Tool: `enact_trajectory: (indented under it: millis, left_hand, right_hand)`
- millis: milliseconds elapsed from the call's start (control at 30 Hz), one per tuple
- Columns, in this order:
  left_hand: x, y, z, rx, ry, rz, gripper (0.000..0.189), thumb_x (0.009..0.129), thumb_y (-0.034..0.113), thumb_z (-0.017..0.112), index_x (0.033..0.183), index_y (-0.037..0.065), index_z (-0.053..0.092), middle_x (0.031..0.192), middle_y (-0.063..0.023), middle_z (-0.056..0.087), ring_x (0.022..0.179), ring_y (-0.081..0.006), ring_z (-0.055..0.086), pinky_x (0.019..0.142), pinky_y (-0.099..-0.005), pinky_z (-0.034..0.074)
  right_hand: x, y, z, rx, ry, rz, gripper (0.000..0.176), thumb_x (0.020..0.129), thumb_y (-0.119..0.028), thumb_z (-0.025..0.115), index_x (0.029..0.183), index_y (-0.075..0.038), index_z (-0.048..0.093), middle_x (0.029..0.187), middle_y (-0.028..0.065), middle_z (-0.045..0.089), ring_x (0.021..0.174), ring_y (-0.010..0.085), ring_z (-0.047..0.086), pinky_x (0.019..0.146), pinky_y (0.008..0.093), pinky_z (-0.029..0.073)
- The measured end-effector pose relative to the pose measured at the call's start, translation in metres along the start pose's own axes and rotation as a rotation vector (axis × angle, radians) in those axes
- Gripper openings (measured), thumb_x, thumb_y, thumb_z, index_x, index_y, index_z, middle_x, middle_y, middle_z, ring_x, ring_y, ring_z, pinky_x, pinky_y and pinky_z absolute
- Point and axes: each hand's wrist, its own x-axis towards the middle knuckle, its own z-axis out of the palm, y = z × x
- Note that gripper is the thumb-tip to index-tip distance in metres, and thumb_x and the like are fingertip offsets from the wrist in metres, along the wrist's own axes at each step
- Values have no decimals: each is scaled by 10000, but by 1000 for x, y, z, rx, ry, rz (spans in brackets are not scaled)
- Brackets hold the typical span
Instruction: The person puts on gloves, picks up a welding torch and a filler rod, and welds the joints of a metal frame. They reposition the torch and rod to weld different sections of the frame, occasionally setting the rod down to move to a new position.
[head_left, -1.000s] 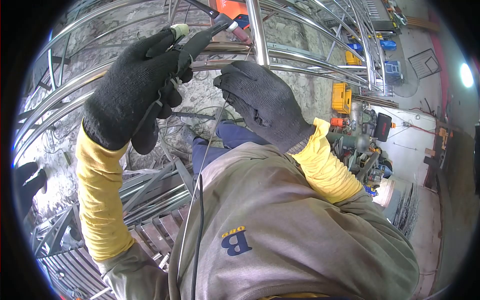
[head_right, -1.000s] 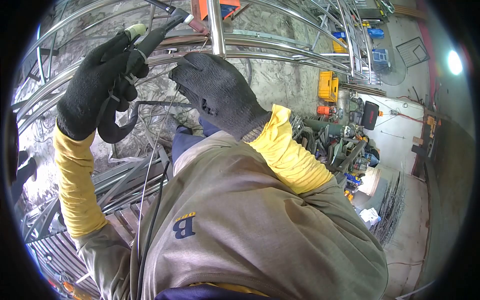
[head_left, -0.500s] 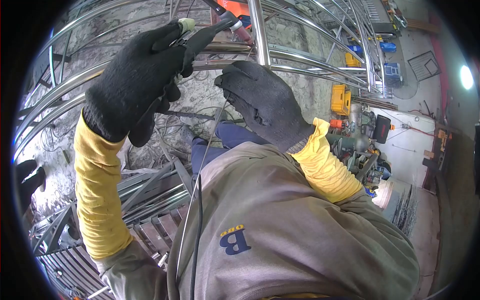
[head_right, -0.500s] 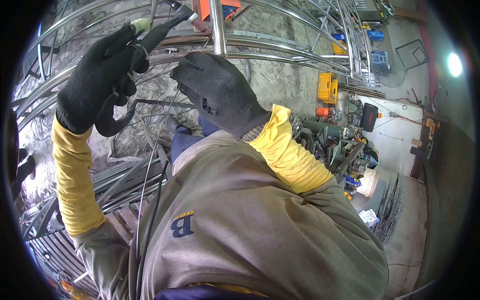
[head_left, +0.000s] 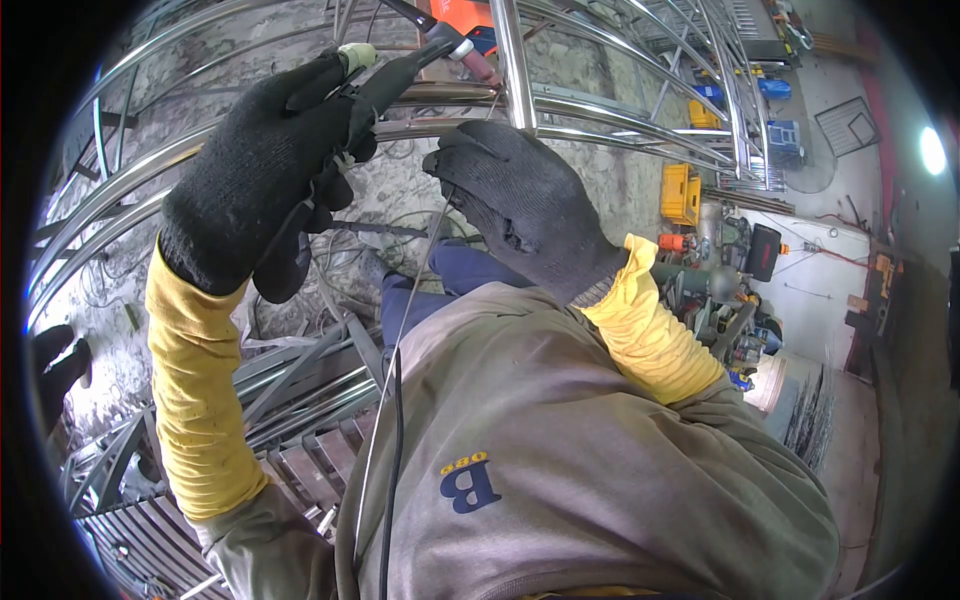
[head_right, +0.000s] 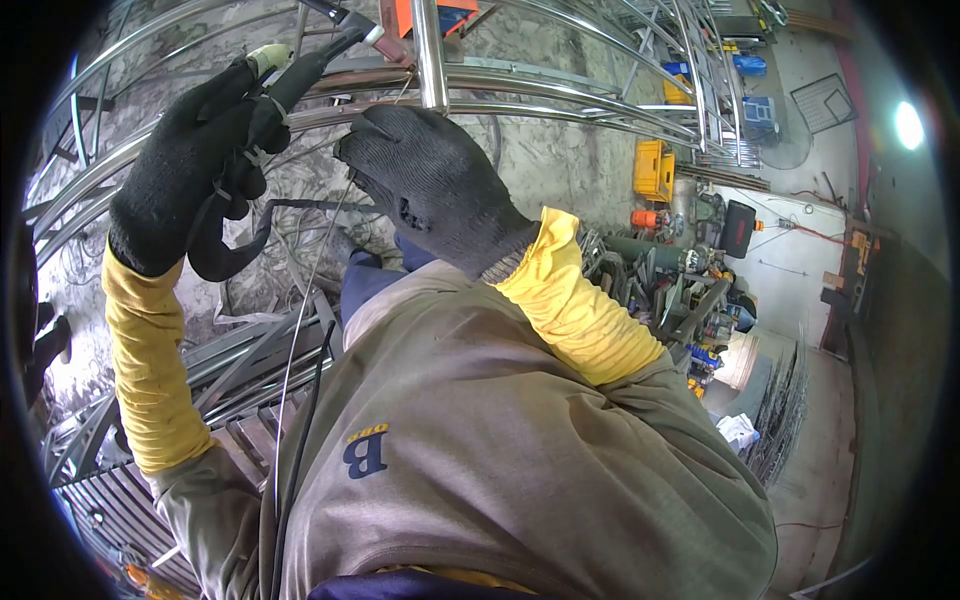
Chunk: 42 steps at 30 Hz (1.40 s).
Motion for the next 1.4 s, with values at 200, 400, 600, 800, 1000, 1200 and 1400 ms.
enact_trajectory:
  millis: [200,400,600,800,1000,1200,1400]
  left_hand:
    - [4,-1,-3,28,-10,-9,589,1021,242,585,1556,47,434,969,-73,697,650,-95,619,522,-240,498]
    - [14,-53,-21,387,-26,548,522,1053,217,557,1537,51,454,996,-78,706,675,-103,638,562,-249,521]
    - [0,1,3,23,79,-41,487,1055,178,563,1522,67,476,985,-79,714,644,-95,608,543,-251,502]
    - [0,5,6,115,90,13,467,1057,189,542,1509,79,510,914,-55,676,667,-102,604,585,-267,510]
    - [0,7,12,112,109,12,510,1037,190,559,1534,101,489,881,-18,651,623,-71,570,512,-238,462]
    - [-2,6,10,83,72,-6,622,999,237,592,1576,75,426,907,-10,628,625,-71,566,518,-251,461]
    - [-1,4,8,65,72,1,619,1007,204,573,1587,68,403,919,-34,648,612,-71,585,500,-235,471]
  right_hand:
    - [4,-4,-4,11,-14,28,297,865,-69,737,1160,-101,745,1136,119,680,1021,313,685,866,396,579]
    - [-23,5,13,1119,-87,521,432,968,-206,634,1396,-152,618,1369,51,624,1313,233,557,1124,414,419]
    - [-15,1,10,462,-118,370,294,1001,-78,624,1286,-14,665,1227,108,712,1070,216,693,894,369,578]
    - [-9,0,5,24,-106,113,332,955,-71,658,1284,-89,694,1177,121,714,1033,285,696,891,397,564]
    - [3,-3,-4,3,-35,11,284,899,-74,726,1182,-91,730,1151,126,680,1018,319,689,885,406,574]
    - [4,-6,-3,11,-29,38,276,878,-82,744,1153,-101,734,1142,134,669,1042,328,685,869,414,581]
    - [4,-6,-5,-14,-40,11,260,897,-99,728,1156,-101,737,1154,141,681,1083,339,680,889,428,576]
